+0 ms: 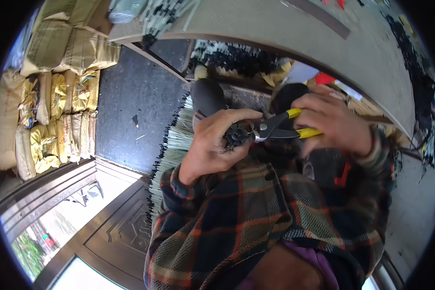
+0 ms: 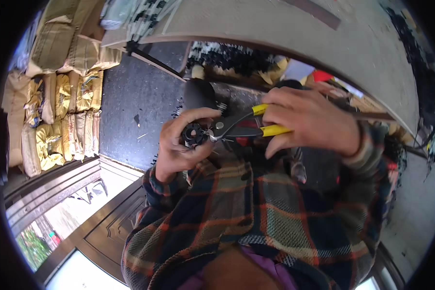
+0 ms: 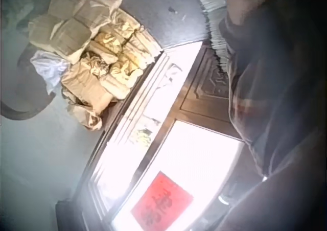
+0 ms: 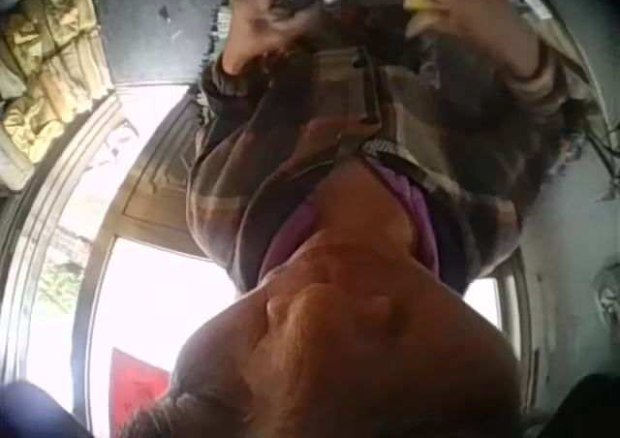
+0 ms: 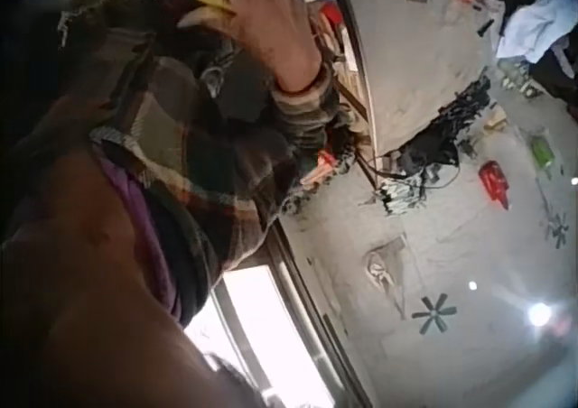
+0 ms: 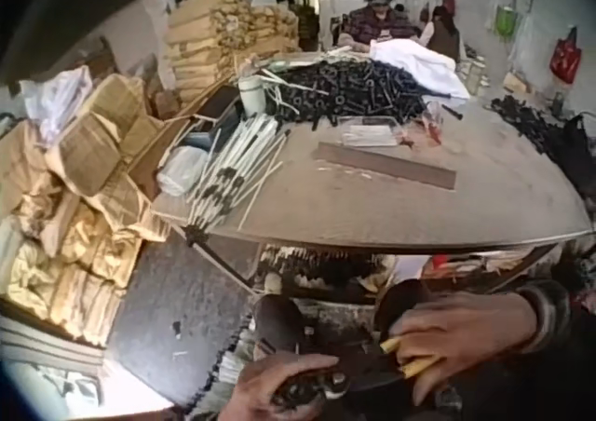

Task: Assembling small white plastic blades onto a circular frame using pliers.

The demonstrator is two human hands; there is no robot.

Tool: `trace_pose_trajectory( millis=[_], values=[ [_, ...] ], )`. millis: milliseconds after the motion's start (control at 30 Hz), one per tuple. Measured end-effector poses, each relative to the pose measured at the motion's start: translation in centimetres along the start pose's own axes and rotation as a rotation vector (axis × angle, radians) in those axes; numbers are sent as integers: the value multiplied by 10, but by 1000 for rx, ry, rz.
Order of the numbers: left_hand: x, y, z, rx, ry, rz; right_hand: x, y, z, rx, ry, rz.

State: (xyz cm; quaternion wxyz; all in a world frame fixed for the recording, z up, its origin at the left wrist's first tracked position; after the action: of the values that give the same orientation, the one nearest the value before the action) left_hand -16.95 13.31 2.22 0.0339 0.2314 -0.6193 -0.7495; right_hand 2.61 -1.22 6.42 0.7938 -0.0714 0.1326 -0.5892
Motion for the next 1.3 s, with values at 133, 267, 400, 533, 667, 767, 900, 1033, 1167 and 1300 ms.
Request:
trace_pose_trajectory(
  millis=[133, 267, 400, 533, 667, 767, 900, 1033, 1167, 1300],
  values=[
    [-7, 1, -6, 49, -107, -36, 3, 17, -8, -1076, -646, -320],
    [-7, -6, -7, 43, -175, -211, 6, 9, -35, -1766, -912, -377],
    [-8, -11, -9, 2, -125, -201, 19, -15, -12, -314, -41, -124],
    [-10, -9, -2, -4, -114, -144, 27, -16, -15, -535, -232, -148],
    [-16, -6, 0, 81, -328, -125, 35, -14, -17, -1244, -688, -337],
    [-21, -11, -4, 93, -420, -192, 45, -9, -27, -1725, -690, -268],
    [-16, -13, -5, 71, -200, -168, 28, -36, -7, -98, 42, -221],
    [-21, -11, 0, 99, -322, -129, 43, -16, -9, -711, -571, -249],
    [-26, -14, 3, 120, -402, -139, 40, -14, -19, -1646, -398, -518],
    [-20, -14, -3, 64, -211, -136, 33, -25, -18, 43, -26, -179]
  ],
)
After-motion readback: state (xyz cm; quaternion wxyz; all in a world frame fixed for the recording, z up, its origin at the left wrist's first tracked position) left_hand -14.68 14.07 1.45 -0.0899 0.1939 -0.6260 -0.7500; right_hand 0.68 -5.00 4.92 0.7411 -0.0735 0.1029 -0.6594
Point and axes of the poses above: each hand's wrist, its own x-axis away from the middle knuckle, its own z-axis out of the back of the hand, y = z × x, the point moved 1 cm from there along -x, towards the middle knuckle, and after that the axes turned 12 degrees about x, right-handed, at the moved point
